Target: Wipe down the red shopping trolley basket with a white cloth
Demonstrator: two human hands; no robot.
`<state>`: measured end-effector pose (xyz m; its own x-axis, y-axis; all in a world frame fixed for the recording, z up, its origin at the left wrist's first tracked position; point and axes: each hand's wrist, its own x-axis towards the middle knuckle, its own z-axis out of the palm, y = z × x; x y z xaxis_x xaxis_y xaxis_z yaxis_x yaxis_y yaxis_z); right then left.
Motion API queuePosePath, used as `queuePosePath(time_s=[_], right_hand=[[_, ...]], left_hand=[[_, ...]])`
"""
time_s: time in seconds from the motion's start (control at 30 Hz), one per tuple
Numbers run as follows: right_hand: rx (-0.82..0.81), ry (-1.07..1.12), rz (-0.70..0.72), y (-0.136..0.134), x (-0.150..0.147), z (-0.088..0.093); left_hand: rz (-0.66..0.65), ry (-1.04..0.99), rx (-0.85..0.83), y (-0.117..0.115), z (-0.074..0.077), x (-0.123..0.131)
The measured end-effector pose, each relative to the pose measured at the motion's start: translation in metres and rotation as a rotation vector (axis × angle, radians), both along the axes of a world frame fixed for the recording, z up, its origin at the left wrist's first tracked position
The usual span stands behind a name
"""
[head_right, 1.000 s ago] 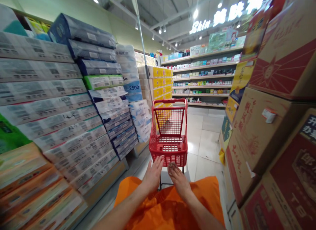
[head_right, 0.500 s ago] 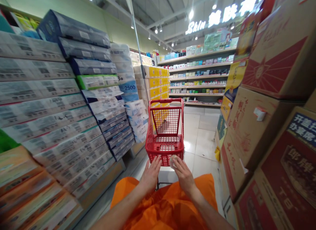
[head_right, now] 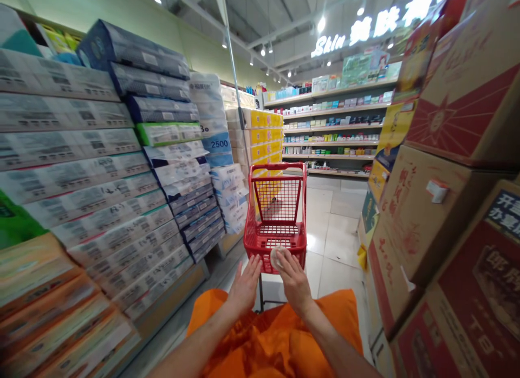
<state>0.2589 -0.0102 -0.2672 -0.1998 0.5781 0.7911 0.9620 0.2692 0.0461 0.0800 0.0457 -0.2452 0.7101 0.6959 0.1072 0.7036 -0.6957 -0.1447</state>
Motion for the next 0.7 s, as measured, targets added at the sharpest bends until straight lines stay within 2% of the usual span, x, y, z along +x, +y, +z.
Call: queuePosePath(time_s=[0.07,0.2,0.27,0.37,0.43,0.6,0.7], right_hand=[[0.011,-0.022,0.012,0.008,-0.01,-0.005],[-0.029,-0.143,0.112,0.016,-0.026,-0.031],[-0.035,-0.157,0.14,0.02,-0.035,-0.025],[-0.017,-0.132,0.152,0.036,-0.051,-0.001],[-0.006,-0.136,0.157,0.048,-0.059,0.003],[-0.061,-0.178,0.166,0.054,-0.069,-0.028],[-0.094,-0.182,0.194,0.053,-0.071,-0.026]], left_hand=[[0.055,0.021,0.0,0.001,-0.003,-0.006],[0.13,0.028,0.012,0.007,-0.011,-0.02],[0.16,0.011,0.029,0.01,-0.013,-0.027],[0.222,-0.02,0.061,0.014,-0.012,-0.034],[0.243,-0.03,0.07,0.015,-0.01,-0.037],[0.217,-0.022,0.061,0.013,-0.009,-0.041],[0.231,-0.019,0.05,0.013,-0.007,-0.04]])
